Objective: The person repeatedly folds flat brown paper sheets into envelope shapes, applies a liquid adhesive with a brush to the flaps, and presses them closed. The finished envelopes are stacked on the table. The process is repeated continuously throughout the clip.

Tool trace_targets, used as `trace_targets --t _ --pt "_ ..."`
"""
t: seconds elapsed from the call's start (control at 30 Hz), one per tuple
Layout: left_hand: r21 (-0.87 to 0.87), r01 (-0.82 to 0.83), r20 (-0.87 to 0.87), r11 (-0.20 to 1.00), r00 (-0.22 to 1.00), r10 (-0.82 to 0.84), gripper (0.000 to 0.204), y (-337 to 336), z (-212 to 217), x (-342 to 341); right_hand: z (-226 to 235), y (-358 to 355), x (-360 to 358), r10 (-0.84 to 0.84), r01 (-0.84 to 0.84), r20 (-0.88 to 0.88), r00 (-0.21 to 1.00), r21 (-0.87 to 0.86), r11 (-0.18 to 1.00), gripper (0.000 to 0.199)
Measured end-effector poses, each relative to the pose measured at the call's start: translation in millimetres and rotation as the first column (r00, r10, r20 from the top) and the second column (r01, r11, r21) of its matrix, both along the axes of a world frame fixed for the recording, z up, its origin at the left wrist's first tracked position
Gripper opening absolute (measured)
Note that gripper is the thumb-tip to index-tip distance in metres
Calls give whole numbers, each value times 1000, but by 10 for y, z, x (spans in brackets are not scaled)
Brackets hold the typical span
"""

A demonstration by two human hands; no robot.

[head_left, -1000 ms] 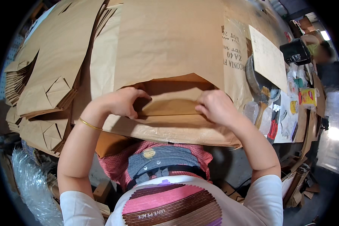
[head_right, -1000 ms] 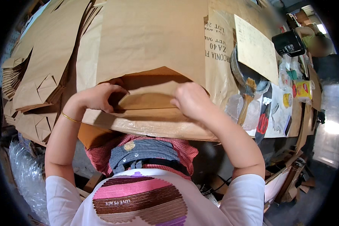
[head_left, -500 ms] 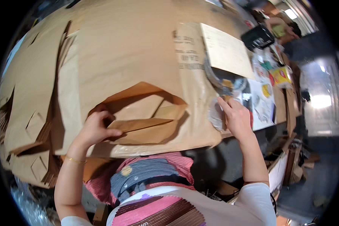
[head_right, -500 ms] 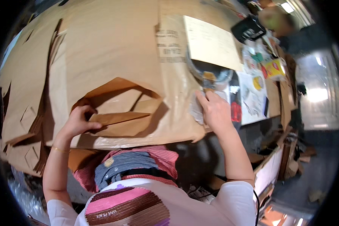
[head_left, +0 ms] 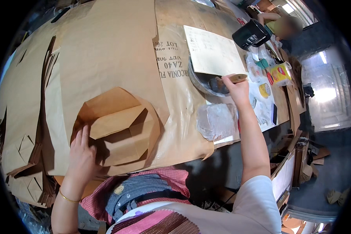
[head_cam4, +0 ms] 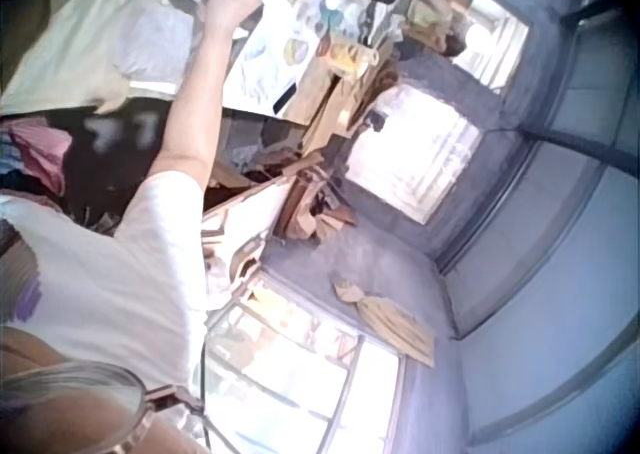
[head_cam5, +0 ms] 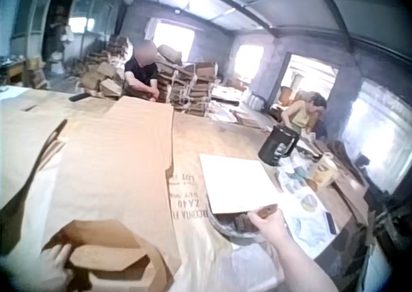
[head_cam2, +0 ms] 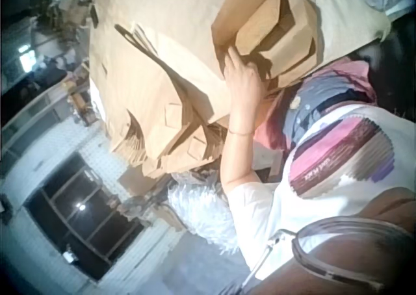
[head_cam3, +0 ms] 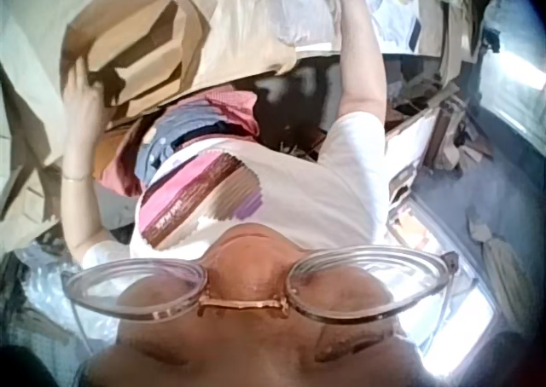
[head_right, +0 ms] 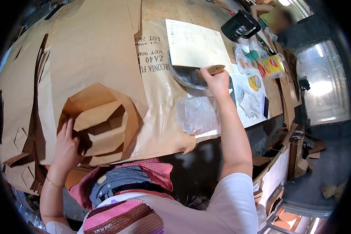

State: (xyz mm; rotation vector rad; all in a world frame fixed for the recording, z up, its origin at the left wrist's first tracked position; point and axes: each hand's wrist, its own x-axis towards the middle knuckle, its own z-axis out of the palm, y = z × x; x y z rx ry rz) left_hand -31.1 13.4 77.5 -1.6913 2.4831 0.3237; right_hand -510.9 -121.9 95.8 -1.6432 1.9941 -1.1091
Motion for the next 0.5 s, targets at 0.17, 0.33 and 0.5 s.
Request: trace_targets --t 0.17,0.33,0.5 --pt "61 -236 -86 970 967 241 111 -26 190 -108 279 176 -127 179 -187 173 969 32 982 17" --pt "113 -232 -84 966 967 242 121 -103 285 -164 552 152 -277 591 -555 -36 806 303 775 22" --pt "156 -198 -248 968 940 233 123 -171 182 -69 521 3 -554 64 -172 458 886 199 965 15"
